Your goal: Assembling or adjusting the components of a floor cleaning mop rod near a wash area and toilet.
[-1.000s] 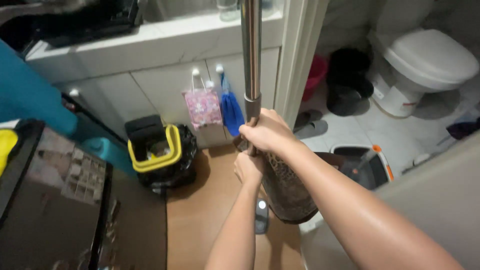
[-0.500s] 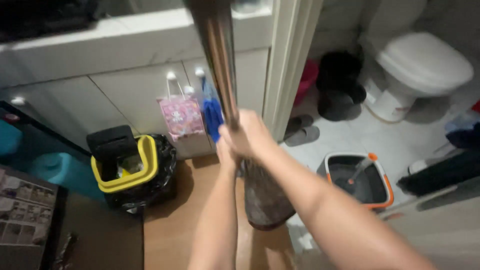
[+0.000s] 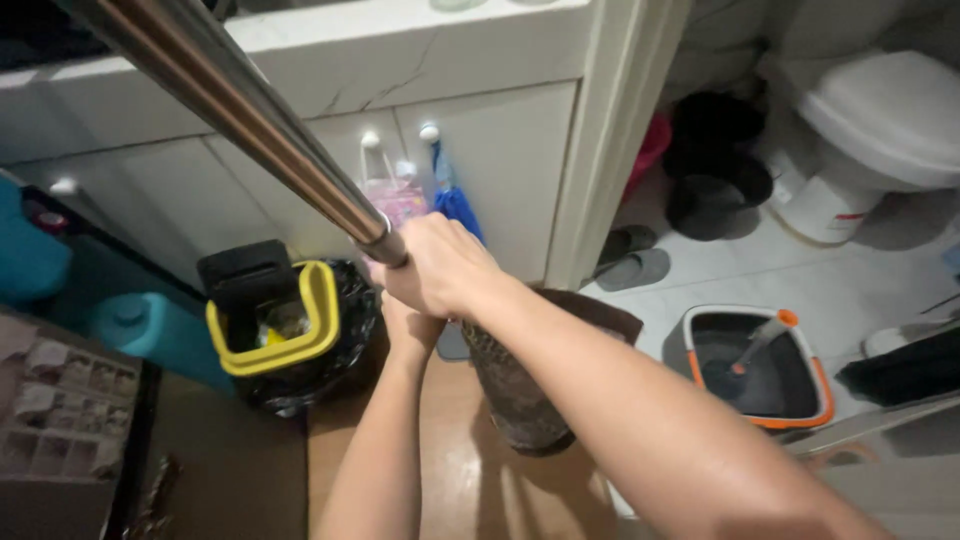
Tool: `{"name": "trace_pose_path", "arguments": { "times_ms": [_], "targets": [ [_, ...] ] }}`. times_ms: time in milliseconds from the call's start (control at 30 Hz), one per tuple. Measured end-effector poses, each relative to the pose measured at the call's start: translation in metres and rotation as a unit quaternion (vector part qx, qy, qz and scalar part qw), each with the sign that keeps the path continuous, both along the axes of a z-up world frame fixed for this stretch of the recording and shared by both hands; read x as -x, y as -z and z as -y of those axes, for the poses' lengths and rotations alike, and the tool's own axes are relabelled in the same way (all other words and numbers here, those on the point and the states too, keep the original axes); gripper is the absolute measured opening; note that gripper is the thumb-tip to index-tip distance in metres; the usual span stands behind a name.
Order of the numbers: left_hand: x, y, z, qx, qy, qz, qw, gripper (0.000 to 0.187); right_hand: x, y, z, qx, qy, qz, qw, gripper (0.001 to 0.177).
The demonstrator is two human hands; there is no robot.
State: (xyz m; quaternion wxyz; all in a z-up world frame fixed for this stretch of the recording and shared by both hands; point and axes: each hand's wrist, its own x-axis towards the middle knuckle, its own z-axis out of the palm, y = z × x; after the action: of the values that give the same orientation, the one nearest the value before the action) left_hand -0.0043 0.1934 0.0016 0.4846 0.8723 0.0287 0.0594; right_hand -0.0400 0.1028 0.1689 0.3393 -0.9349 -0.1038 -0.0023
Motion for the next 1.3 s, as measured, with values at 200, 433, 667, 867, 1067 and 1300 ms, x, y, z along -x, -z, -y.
{"name": "trace_pose_path", "arguments": {
  "times_ms": [200, 433, 667, 867, 1067, 1300],
  "targets": [
    [-0.005, 0.052, -0.035, 0.04, 0.028, 0.17, 0.984, 0.044, 0.0, 0.009, -0.033, 0.015, -0.068, 0.022, 0.997, 0.03],
    [0.019, 0.049, -0.038, -0.006, 0.01, 0.167, 0.986, 0.039, 0.02, 0.004, -0.031, 0.053, -0.106, 0.015, 0.993, 0.031],
    [0.081, -0.012, -0.031, -0.044, -0.056, -0.072, 0.995, 0.051, 0.049, -0.005, -0.017, 0.025, -0.111, -0.019, 0.993, 0.025],
    [0.102, 0.009, 0.001, 0.004, -0.11, -0.079, 0.991, 0.049, 0.074, -0.016, 0.014, 0.029, -0.144, -0.045, 0.988, 0.023],
    [0.127, 0.014, 0.054, 0.004, -0.096, -0.095, 0.991, 0.048, 0.099, -0.011, 0.066, 0.071, -0.157, -0.025, 0.985, 0.023],
    [0.151, 0.011, 0.088, -0.03, -0.031, -0.07, 0.997, 0.038, 0.135, -0.011, 0.105, 0.02, -0.129, 0.012, 0.991, 0.023]
  ]
}}
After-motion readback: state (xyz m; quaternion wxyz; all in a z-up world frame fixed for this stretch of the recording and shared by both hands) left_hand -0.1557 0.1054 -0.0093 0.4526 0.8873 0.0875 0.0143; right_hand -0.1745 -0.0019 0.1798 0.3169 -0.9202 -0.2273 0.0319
